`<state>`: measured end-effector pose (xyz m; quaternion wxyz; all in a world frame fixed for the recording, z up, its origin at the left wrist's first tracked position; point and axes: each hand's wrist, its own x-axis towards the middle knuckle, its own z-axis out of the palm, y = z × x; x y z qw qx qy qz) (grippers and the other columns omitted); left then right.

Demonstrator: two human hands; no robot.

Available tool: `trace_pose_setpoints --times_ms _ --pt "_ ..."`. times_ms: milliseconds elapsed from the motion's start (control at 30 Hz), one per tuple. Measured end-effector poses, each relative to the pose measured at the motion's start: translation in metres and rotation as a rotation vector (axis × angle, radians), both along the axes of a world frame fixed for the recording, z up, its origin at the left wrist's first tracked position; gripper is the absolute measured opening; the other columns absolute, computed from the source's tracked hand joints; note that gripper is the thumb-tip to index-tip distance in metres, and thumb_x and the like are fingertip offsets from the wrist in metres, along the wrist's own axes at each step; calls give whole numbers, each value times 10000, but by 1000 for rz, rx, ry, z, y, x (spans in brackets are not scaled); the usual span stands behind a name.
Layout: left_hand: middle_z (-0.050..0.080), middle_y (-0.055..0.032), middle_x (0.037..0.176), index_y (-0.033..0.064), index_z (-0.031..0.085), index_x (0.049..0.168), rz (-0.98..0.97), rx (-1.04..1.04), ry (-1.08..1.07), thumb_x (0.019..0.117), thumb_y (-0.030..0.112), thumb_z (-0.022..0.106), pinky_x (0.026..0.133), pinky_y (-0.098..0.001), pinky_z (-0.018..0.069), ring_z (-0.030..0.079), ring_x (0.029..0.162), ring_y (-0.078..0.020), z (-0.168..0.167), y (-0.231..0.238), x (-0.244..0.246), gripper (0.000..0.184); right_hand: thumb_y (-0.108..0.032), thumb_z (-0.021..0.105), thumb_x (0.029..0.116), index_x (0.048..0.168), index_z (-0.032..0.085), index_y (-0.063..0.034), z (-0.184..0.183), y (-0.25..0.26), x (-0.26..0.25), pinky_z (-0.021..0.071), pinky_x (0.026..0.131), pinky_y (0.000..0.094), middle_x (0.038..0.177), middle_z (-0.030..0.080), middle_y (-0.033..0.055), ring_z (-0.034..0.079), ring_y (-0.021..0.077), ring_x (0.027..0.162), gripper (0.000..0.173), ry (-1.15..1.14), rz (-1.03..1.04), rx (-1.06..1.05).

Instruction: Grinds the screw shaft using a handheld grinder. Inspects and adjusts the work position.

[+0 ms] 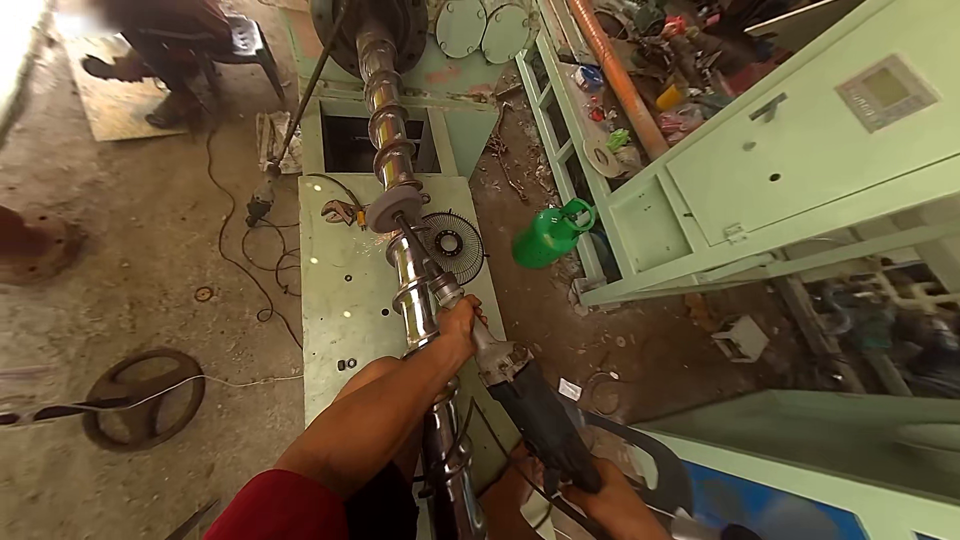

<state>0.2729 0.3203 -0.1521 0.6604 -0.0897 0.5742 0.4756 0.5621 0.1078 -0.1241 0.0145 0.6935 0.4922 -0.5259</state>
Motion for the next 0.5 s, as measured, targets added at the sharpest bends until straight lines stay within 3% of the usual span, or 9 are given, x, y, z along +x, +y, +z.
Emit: trace_pose_setpoints --times_ms 200,333,500 --pt "559 -90 672 38 505 1034 -25 28 -14 900 35 653 476 -332 546 580 505 -192 1 5 10 199 -251 810 788 963 758 -114 -2 -4 3 576 607 405 742 710 33 646 155 581 228 -3 -28 6" --pt "564 -96 687 30 515 1047 -72 46 -6 888 35 672 482 -327 546 582 512 -192 -6 17 27 224 -214 805 790 942 755 -109 -4 -7 6 536 514 366 665 676 28 599 143 504 191 56 -106 -8" --pt "564 -93 728 34 528 1069 -139 20 -6 898 68 699 498 -317 537 573 537 -181 -18 34 42 244 -199 806 795 943 740 -86 -7 -2 7 519 475 339 602 636 43 576 147 465 198 137 -189 -51"
